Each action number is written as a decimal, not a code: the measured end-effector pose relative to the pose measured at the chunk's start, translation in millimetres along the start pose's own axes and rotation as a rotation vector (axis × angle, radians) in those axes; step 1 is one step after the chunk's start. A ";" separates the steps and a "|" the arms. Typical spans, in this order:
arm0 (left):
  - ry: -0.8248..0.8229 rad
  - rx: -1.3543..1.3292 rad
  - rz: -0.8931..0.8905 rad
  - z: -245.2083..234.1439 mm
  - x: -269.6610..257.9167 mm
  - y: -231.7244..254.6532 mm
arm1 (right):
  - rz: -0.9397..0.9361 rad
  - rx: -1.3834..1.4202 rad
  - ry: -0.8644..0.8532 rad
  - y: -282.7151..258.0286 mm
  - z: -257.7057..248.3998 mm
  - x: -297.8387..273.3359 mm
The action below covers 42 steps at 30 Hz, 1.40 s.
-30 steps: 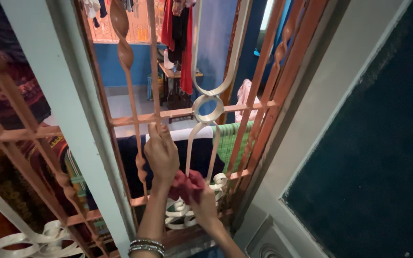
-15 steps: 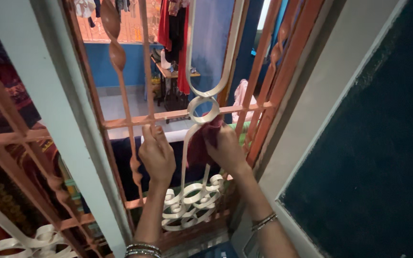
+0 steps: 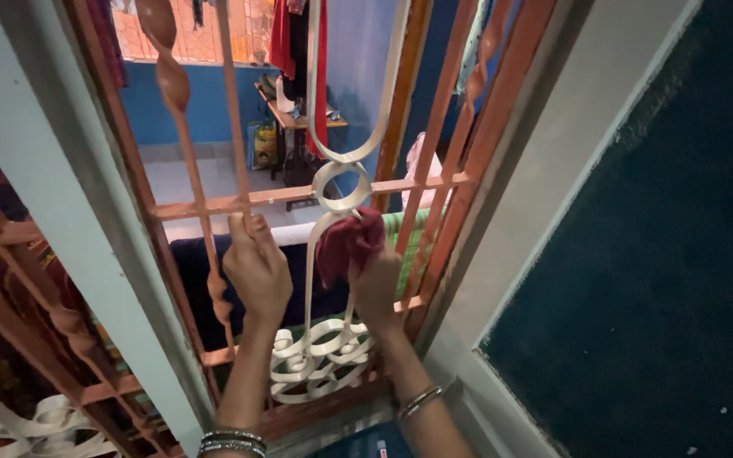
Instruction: The person wipes a metal window grille with a maroon cloth. They systematically clean the vertical bars and decorative white elements of the grille, moving the cloth up and down along the surface.
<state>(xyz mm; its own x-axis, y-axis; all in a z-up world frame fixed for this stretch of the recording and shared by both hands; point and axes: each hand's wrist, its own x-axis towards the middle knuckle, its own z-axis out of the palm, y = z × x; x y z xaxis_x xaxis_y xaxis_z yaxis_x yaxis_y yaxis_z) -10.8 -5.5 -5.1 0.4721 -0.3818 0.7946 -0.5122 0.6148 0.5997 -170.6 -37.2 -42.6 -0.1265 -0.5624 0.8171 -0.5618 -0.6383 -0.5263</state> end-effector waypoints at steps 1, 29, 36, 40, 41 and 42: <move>0.006 0.007 0.004 1.2 0.3 0.3 | 0.038 0.026 0.020 5.6 4.9 -9.1; -0.017 -0.001 0.002 1.5 0.3 -4.4 | 0.185 0.257 0.078 57.8 53.3 -64.3; -0.020 0.032 0.011 2.0 -1.5 -8.0 | 0.429 0.313 -0.008 79.9 61.8 -119.8; -0.031 -0.025 0.010 2.8 3.7 -8.1 | 0.211 0.218 0.103 70.2 53.8 -87.7; -0.033 -0.012 0.013 0.7 1.9 -8.5 | 0.345 0.217 0.090 60.0 51.2 -68.3; -0.028 0.004 0.022 0.0 0.8 -9.6 | 0.479 0.215 0.072 48.5 48.3 -44.6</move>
<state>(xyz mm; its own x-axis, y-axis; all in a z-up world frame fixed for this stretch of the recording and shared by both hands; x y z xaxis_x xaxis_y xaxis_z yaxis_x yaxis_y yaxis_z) -5.4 -11.6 -10.2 0.4406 -0.3877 0.8096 -0.5248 0.6205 0.5828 -152.8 -68.4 -116.0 -0.3885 -0.7846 0.4831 -0.2479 -0.4159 -0.8750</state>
